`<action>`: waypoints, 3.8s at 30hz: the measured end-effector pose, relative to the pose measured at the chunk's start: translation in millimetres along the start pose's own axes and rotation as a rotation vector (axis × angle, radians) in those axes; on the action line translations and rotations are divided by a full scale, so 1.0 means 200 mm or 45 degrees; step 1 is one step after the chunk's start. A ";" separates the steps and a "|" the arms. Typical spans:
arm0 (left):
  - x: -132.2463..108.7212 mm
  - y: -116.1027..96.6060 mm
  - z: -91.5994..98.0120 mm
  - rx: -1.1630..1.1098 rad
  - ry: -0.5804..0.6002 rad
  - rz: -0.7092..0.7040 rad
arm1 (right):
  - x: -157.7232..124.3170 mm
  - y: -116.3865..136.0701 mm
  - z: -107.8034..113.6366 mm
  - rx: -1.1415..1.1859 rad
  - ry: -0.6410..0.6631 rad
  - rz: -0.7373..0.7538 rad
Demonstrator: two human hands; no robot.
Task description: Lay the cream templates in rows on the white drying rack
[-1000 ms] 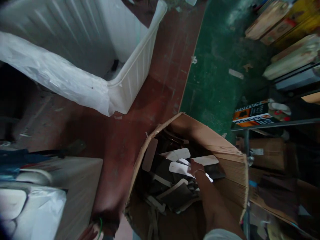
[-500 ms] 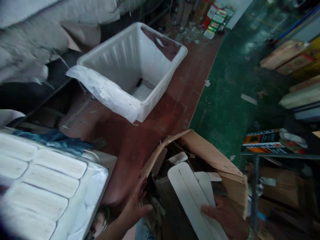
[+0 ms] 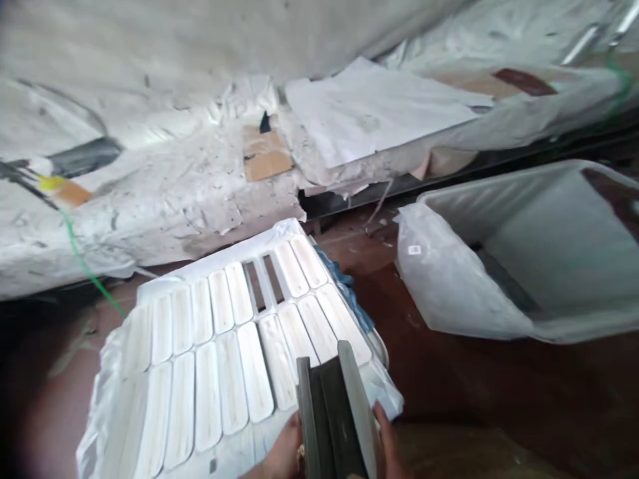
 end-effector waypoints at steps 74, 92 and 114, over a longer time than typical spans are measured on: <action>1.22 -1.28 1.22 1.220 -0.618 -0.056 | 2.28 1.21 -0.70 -1.453 -0.095 0.890; 1.21 -1.38 1.16 1.774 -0.622 -0.072 | 2.54 1.48 -0.76 -1.825 0.124 1.038; 0.59 -1.15 1.40 -0.370 -0.215 -0.199 | 1.75 0.93 -0.77 0.082 0.542 0.096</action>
Point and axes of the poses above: each hand's wrist, its own x-axis towards the middle knuckle, its own z-axis out of the back of the hand, y = z × x, the point moved 3 cm from there along x, towards the middle knuckle, and after that the axes turned 3 degrees about x, right-handed, at the moved point
